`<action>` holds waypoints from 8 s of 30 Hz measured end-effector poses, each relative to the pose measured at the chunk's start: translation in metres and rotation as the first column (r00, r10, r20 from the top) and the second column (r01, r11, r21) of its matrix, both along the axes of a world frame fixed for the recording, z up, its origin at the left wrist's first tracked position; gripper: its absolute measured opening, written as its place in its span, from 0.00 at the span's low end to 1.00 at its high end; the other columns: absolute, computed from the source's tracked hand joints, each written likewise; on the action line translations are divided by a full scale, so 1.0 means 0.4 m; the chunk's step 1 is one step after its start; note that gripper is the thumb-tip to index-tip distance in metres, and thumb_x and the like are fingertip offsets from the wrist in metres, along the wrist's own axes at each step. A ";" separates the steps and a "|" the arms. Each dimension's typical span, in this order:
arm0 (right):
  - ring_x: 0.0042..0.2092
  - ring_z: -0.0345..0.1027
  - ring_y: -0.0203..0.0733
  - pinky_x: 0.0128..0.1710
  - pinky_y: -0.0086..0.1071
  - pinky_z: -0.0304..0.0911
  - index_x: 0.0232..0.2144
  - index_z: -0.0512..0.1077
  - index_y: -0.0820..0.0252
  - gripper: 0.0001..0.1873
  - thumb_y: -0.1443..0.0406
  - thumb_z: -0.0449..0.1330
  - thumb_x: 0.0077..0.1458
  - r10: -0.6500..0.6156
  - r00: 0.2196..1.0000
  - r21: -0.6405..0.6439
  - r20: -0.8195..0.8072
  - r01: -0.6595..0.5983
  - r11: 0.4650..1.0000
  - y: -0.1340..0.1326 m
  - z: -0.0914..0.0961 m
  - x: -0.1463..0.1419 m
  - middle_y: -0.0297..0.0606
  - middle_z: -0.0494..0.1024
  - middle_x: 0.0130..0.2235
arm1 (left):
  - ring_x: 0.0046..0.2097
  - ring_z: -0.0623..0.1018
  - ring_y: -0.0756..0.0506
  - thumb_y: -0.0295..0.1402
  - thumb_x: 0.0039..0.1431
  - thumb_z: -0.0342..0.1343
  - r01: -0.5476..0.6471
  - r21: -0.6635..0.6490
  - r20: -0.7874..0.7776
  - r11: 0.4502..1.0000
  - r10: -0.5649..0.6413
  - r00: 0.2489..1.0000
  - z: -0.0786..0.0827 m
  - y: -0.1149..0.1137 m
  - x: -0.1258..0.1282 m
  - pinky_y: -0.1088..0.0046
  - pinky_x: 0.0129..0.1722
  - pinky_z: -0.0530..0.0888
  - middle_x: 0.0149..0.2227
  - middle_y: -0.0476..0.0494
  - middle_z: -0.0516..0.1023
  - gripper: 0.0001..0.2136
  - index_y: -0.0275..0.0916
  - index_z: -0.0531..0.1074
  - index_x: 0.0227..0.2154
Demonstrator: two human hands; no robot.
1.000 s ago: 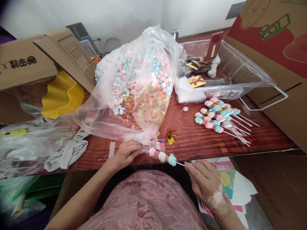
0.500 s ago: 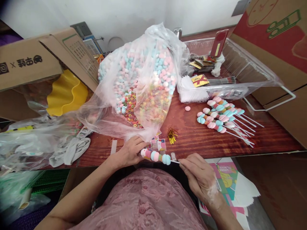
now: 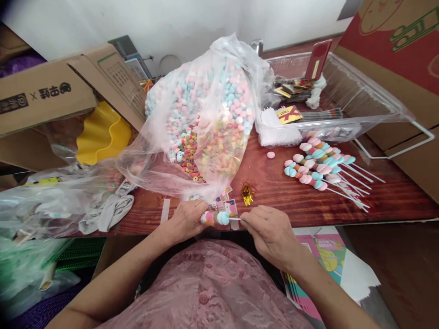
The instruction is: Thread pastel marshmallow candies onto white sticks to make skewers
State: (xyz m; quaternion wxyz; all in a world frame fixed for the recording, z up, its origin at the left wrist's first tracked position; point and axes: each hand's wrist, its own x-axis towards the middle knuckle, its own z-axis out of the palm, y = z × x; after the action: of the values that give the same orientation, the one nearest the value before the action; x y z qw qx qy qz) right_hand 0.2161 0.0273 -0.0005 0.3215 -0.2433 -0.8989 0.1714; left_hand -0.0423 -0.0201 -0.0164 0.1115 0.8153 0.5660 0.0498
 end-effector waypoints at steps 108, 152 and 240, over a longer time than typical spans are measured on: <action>0.37 0.69 0.43 0.39 0.36 0.60 0.28 0.77 0.57 0.08 0.66 0.59 0.58 -0.135 0.975 -0.102 0.178 0.155 0.983 0.300 -0.127 0.024 0.39 0.79 0.33 | 0.19 0.69 0.54 0.44 0.46 0.63 -0.088 -0.756 0.637 0.649 0.760 0.130 0.017 0.039 0.048 0.80 0.17 0.61 0.23 0.50 0.72 0.16 0.35 0.78 0.32; 0.19 0.55 0.31 0.19 0.27 0.53 0.21 0.66 0.60 0.24 0.48 0.59 0.58 0.159 0.948 -0.778 -0.274 -0.316 0.542 0.039 -0.027 -0.172 0.29 0.64 0.18 | 0.18 0.66 0.55 0.38 0.41 0.70 0.131 -0.726 0.682 0.676 0.731 0.007 0.057 -0.007 0.032 0.79 0.18 0.62 0.17 0.51 0.71 0.13 0.34 0.76 0.20; 0.36 0.75 0.46 0.39 0.37 0.68 0.31 0.77 0.60 0.10 0.62 0.57 0.59 -0.732 0.659 0.122 -0.173 0.752 0.648 0.170 -0.088 0.178 0.44 0.81 0.33 | 0.48 0.73 0.36 0.22 0.58 0.50 -0.010 -0.023 -0.228 1.000 0.005 0.974 0.034 -0.024 0.085 0.60 0.40 0.76 0.45 0.32 0.73 0.13 0.29 0.73 0.45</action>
State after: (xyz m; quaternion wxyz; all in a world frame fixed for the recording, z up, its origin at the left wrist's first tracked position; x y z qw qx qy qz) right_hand 0.2873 0.0954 -0.0359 0.4321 -0.5498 -0.7134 -0.0457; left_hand -0.0082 -0.0296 -0.0029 0.0554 0.8121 0.5786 -0.0506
